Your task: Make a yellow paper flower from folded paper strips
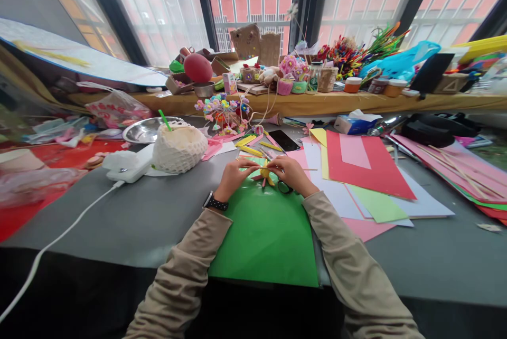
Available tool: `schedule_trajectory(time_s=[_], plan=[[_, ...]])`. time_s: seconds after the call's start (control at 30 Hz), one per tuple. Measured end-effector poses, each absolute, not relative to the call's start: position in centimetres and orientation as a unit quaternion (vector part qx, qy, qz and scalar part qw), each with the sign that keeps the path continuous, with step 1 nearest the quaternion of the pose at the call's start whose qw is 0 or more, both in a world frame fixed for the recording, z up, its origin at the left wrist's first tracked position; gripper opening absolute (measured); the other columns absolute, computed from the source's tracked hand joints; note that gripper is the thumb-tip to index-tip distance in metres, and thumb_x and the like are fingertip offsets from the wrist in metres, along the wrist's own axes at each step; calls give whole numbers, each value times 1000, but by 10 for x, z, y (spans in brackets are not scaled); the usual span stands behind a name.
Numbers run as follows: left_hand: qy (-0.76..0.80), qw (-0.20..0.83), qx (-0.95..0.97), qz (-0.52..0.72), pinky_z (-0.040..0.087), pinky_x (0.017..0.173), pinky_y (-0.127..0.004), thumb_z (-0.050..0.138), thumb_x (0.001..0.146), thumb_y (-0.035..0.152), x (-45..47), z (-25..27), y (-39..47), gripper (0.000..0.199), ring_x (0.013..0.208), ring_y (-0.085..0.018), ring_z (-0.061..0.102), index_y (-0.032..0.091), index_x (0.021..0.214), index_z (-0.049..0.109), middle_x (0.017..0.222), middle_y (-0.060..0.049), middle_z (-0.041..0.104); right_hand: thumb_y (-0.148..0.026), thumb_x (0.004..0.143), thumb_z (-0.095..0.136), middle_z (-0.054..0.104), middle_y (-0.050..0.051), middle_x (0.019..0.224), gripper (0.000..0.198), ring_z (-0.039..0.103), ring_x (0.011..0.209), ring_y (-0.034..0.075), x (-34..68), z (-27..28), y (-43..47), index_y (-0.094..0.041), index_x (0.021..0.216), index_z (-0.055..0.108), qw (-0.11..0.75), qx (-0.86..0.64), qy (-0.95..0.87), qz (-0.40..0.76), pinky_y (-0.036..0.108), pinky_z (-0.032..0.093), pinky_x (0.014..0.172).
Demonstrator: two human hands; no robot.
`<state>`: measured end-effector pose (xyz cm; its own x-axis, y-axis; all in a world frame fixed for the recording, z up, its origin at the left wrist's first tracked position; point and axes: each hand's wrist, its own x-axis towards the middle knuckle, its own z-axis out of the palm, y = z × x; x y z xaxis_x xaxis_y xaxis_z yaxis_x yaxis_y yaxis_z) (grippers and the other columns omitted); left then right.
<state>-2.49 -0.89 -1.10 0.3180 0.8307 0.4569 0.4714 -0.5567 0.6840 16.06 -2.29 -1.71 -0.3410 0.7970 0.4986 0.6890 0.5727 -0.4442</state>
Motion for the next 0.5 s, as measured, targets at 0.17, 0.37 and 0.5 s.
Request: schedule_trajectory(time_s=[0.17, 0.37, 0.5], plan=[[408, 183, 809, 382, 43, 74, -26, 57, 72, 34, -26, -11, -4, 18, 79, -15, 60, 20, 76, 68, 78, -2, 68, -20, 76, 53, 61, 6, 75, 14, 55, 66, 14, 160, -17, -24, -16, 81, 65, 353, -449, -815, 98, 25, 44, 60], [393, 228, 826, 333, 43, 68, -22, 57, 71, 33, -25, -7, 4, 19, 75, -14, 60, 18, 77, 68, 79, -3, 68, -20, 76, 52, 60, 5, 75, 13, 56, 68, 15, 159, -15, -25, -16, 80, 65, 354, -447, -814, 113, 26, 45, 61], [387, 287, 826, 293, 43, 65, -21, 55, 71, 27, -24, 3, 5, 18, 71, -13, 60, 15, 77, 67, 75, -3, 68, -20, 76, 51, 61, 5, 74, 14, 56, 66, 14, 159, -14, -26, -16, 80, 64, 351, -449, -813, 118, 26, 45, 61]])
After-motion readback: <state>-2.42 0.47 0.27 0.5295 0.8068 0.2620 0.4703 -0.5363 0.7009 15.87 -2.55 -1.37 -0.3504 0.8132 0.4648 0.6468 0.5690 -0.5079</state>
